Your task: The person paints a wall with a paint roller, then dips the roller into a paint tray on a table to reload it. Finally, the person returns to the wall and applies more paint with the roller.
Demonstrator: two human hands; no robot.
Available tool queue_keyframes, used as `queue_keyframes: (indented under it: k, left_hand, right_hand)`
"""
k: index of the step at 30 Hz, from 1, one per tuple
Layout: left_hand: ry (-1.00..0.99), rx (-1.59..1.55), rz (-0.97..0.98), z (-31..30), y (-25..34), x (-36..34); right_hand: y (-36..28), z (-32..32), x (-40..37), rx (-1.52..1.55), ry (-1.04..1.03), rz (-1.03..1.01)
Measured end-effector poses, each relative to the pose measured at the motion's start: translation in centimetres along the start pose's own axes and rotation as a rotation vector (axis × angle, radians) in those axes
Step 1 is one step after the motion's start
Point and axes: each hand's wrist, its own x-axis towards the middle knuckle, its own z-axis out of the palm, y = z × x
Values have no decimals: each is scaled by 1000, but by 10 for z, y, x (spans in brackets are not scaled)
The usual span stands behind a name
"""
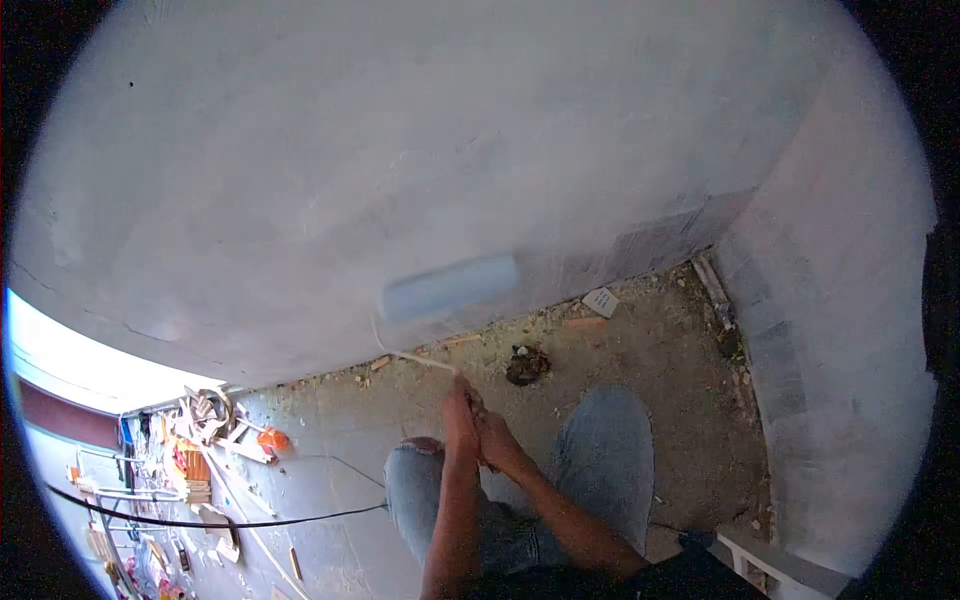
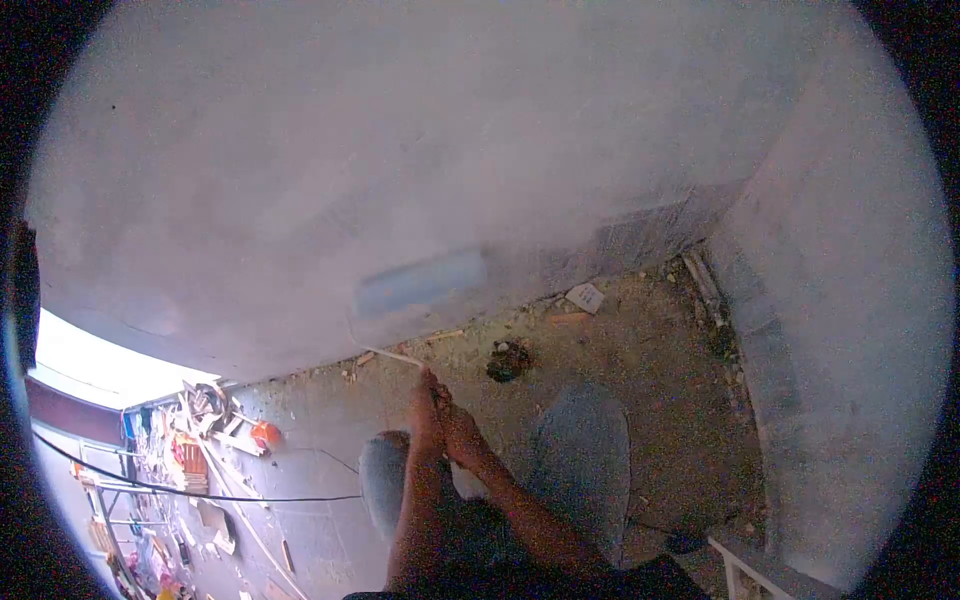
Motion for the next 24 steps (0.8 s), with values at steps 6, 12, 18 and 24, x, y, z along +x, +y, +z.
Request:
queue_keyframes:
  k: [6,12,18,24]
  left_hand:
    - [39,160,-42,-4,-7,0]
    - [-91,84,174,31,74,-45]
    - [-112,70,194,14,46,-23]
    - [83,-10,-97,-22,-29,16]
  right_hand:
    - [35,18,2,6,154,-168]
    - [-57,-14,-21,184,128,-283]
    - [-5,3,11,105,27,-134]
    - [35,15,3,198,-41,90]
